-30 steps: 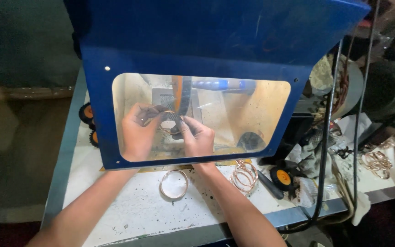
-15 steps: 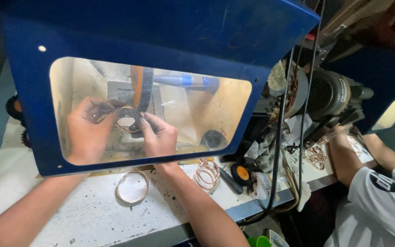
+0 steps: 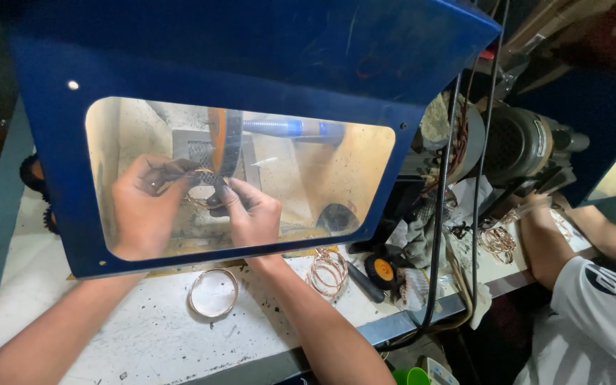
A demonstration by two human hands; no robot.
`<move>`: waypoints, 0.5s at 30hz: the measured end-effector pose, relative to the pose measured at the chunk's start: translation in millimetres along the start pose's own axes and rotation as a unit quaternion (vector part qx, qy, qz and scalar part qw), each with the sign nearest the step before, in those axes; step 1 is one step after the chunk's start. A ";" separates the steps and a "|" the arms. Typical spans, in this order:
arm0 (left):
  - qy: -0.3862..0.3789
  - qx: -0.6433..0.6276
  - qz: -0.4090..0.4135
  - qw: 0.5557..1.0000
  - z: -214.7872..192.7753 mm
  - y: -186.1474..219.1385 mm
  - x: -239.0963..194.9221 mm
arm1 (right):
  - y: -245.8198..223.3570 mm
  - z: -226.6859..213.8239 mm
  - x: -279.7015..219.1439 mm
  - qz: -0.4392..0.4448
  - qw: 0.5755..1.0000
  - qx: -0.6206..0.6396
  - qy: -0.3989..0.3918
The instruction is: The person holds a copper-colored metal ring against a rotating polishing wheel inside a blue fume hood. They rotate the ring to polish different sections while a second person sits nearby. The person continues polishing the same ring throughout the clip.
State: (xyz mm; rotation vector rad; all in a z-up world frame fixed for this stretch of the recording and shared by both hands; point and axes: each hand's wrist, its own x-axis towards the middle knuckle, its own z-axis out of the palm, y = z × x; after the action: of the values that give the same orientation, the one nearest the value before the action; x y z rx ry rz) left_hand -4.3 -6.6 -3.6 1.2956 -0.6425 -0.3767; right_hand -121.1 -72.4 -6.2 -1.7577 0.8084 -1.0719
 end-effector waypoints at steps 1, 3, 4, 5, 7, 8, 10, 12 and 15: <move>0.001 -0.001 -0.003 1.000 1.5 0.9 -0.8 | -1.1 -1.5 -0.2 0.004 1.000 -0.002 -0.004; 0.001 0.008 0.003 1.000 1.4 -3.3 3.0 | -4.3 -0.8 0.9 0.005 1.000 0.009 -0.006; 0.003 -0.003 -0.004 1.000 -0.1 -8.9 4.8 | -6.2 -0.4 0.0 0.005 1.000 0.005 -0.003; 0.005 -0.013 -0.012 1.000 -1.7 -14.7 6.9 | -7.8 0.0 -0.7 0.005 1.000 0.000 -0.001; 0.004 -0.006 -0.017 1.000 -3.3 -6.1 6.2 | -8.1 0.4 -1.0 0.013 1.000 0.006 -0.005; 0.002 -0.002 -0.024 1.000 -2.4 -2.2 5.7 | -7.8 -0.9 -0.8 0.021 1.000 0.009 -0.009; 0.002 -0.005 -0.027 1.000 -0.1 5.7 3.1 | -5.2 -1.1 0.3 0.021 1.000 0.009 -0.008; 0.003 -0.009 -0.030 1.000 1.0 8.2 2.3 | -5.0 -1.5 1.2 0.021 1.000 0.008 -0.009; 0.002 -0.011 -0.033 0.999 0.5 6.4 2.7 | -6.7 -1.7 1.1 0.018 1.000 0.005 -0.008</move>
State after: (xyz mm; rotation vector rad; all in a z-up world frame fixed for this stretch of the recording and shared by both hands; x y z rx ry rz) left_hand -3.2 -7.0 3.3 1.2984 -0.5918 -0.4334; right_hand -121.7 -71.4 0.7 -1.7359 0.8200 -1.0355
